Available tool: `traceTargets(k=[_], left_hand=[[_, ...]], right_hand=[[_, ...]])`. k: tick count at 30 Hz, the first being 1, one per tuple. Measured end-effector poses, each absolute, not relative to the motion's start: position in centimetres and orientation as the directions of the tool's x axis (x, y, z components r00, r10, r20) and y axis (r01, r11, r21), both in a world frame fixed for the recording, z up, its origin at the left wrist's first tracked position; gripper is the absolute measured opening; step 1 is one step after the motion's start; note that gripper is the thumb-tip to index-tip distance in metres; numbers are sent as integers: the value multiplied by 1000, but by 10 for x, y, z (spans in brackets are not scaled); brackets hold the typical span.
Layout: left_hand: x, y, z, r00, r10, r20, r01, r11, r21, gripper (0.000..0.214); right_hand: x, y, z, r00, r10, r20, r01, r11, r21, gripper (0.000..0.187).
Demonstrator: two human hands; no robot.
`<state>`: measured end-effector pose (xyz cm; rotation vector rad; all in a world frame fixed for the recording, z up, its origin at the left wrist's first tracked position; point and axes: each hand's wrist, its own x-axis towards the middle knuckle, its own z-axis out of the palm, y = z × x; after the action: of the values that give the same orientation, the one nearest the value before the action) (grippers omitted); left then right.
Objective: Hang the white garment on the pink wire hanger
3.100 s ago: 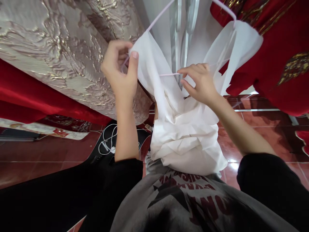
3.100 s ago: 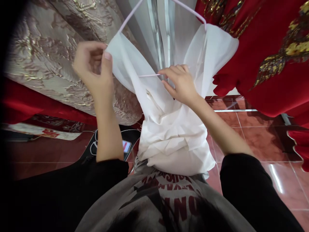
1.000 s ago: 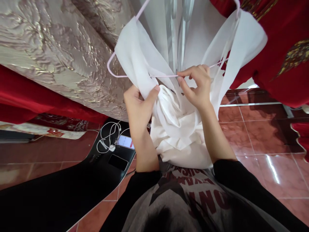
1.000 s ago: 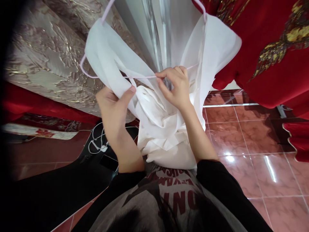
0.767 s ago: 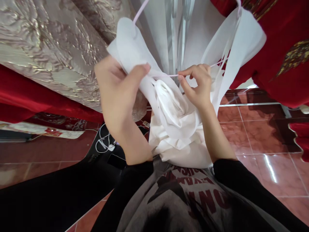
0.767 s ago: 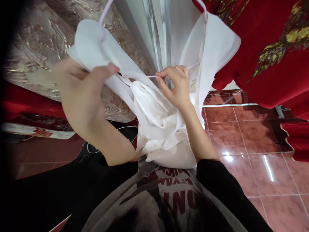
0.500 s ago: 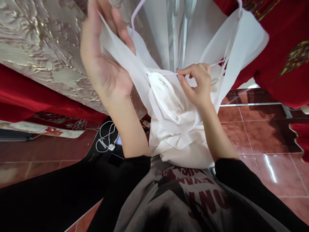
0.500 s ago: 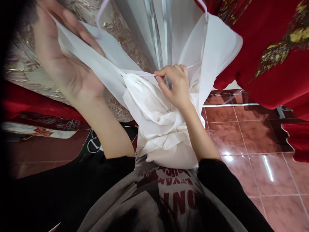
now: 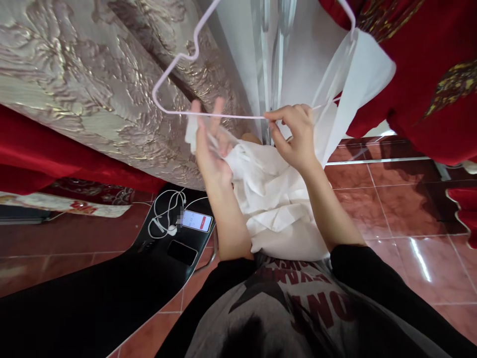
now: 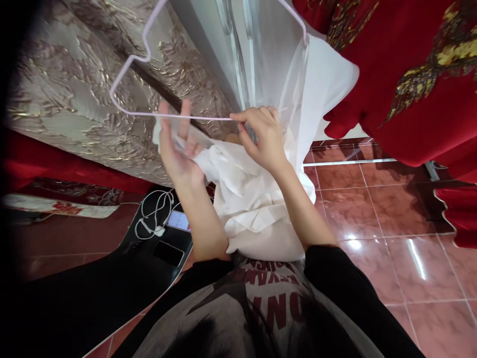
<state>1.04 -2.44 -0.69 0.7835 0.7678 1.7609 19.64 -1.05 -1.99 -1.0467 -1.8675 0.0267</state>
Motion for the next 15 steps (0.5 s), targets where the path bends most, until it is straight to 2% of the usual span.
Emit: traceTargets(k=[3,6,7,9,11,12,13,15], left_hand=[[33,-22,-8,-251,940,232,-444,-324,835,24],[39,-22,-5,-261,920,292,-369,-375,850,35],[38,-22,-4,-245,919,309,-349,-381,856,38],[36,-25,-2,-210,920,331,-313,-384,868,42],[35,-26,-1,-210,919,333,-298,-385,873,45],[36,-26,-1,-220,918,331,-289,-385,877,46],[37,-26,-2,-230,916,329,-281,-386,879,46],[40,-25,-3,-237,915,326,-292,-387,875,44]], right_hand=[[190,-18,-13,-154,721,675,638,594,-490,26],[189,-29,2,-106,732,673,639,569,-518,24],[191,-33,7,-43,680,732,616,595,-517,23],[203,-39,13,201,487,850,576,643,-505,22],[225,-38,8,461,298,836,554,639,-533,36],[240,-34,1,540,276,795,528,625,-576,49],[255,-28,-9,581,307,754,497,600,-627,61],[282,-10,-33,518,517,682,337,609,-718,96]])
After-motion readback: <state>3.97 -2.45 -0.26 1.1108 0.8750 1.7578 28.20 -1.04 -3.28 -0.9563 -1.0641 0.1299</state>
